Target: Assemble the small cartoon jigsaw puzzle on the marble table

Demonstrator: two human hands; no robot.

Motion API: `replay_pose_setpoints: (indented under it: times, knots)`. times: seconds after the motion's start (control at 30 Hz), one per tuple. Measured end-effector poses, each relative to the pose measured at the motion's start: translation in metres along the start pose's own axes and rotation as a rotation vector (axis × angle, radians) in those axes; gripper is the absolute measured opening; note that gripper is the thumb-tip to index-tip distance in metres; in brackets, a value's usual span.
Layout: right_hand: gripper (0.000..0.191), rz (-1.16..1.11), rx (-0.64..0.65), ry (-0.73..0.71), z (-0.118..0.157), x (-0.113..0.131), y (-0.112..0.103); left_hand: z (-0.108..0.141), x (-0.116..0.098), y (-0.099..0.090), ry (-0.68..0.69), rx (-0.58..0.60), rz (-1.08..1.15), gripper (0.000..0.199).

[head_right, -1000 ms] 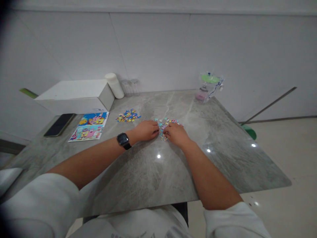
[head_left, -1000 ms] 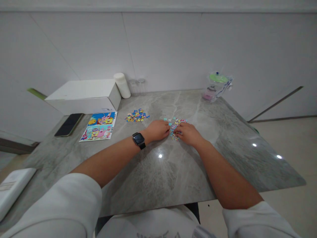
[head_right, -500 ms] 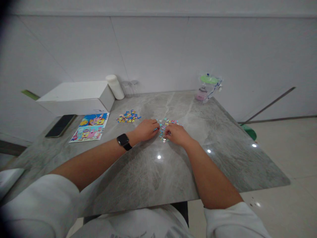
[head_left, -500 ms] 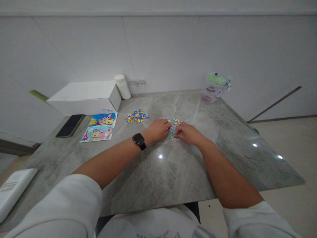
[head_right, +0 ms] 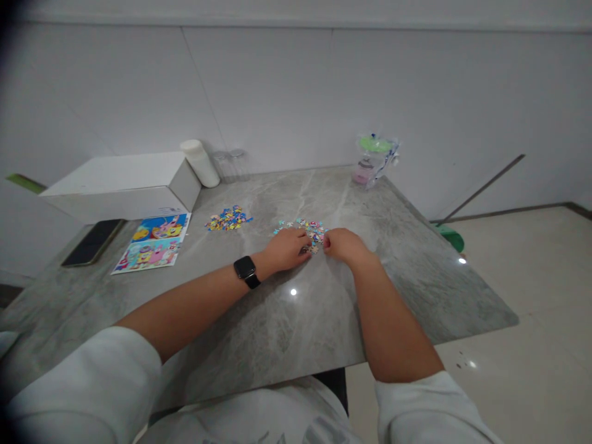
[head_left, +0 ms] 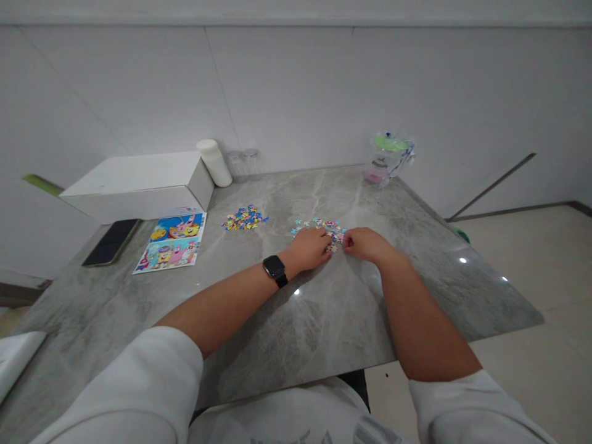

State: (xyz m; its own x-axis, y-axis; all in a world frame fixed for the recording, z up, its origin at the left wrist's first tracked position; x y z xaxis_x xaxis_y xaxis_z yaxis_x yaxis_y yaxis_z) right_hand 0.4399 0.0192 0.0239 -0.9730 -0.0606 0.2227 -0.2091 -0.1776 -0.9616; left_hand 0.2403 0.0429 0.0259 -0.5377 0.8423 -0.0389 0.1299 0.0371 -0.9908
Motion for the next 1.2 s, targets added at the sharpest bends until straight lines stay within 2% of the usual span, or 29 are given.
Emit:
replay_pose_setpoints:
  times: [0.17,0.27,0.43,0.57,0.63,0.7,0.8,0.93,1.07,1.2]
  knots:
    - [0.020,-0.075,-0.022,-0.157,0.000,0.015,0.001,-0.003,-0.002,0.000,0.022,0.019,-0.020,0.026]
    - [0.017,-0.068,-0.007,-0.162,-0.001,0.019,0.005,-0.003,0.000,-0.007,0.012,0.017,-0.033,0.028]
    - [0.009,-0.051,-0.065,-0.158,-0.002,0.015,-0.001,-0.004,0.009,-0.020,-0.122,-0.016,0.013,0.030]
    - [0.012,-0.075,-0.115,-0.118,0.001,0.000,-0.014,-0.006,0.010,-0.014,-0.119,-0.004,0.173,0.028]
    - [0.014,-0.091,-0.071,-0.095,0.003,-0.006,-0.017,-0.006,0.005,-0.006,-0.060,0.057,0.210,0.027]
    - [0.013,-0.104,0.027,-0.092,0.005,-0.010,-0.015,-0.006,-0.001,0.000,-0.017,0.098,0.194,0.025]
    - [0.013,-0.103,0.086,-0.074,0.006,-0.012,-0.013,-0.004,-0.002,0.000,-0.044,0.046,0.117,0.023]
    - [0.014,-0.082,-0.068,-0.029,0.002,-0.011,-0.014,0.002,0.021,-0.014,-0.188,-0.058,0.068,0.026]
    - [0.023,-0.072,-0.204,-0.038,-0.002,0.000,-0.012,0.020,0.052,-0.022,-0.249,-0.111,0.113,0.024]
    - [0.032,-0.032,-0.160,-0.078,-0.008,0.012,-0.002,0.038,0.069,-0.019,-0.276,-0.152,0.140,0.022]
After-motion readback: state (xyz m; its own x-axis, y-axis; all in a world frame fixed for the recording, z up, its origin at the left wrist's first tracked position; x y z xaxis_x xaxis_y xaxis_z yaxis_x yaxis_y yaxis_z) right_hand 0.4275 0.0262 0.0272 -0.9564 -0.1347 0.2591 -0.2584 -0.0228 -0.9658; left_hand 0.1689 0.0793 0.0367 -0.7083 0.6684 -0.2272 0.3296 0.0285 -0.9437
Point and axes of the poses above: each hand's wrist, its own z-axis away from the middle knuckle, its own y-axis out of the palm, x = y × z, the point moved 2 cm from there along -z, towards the middle knuckle, and after that the axes turned 4 degrees about -z, right-handed, at the moved point
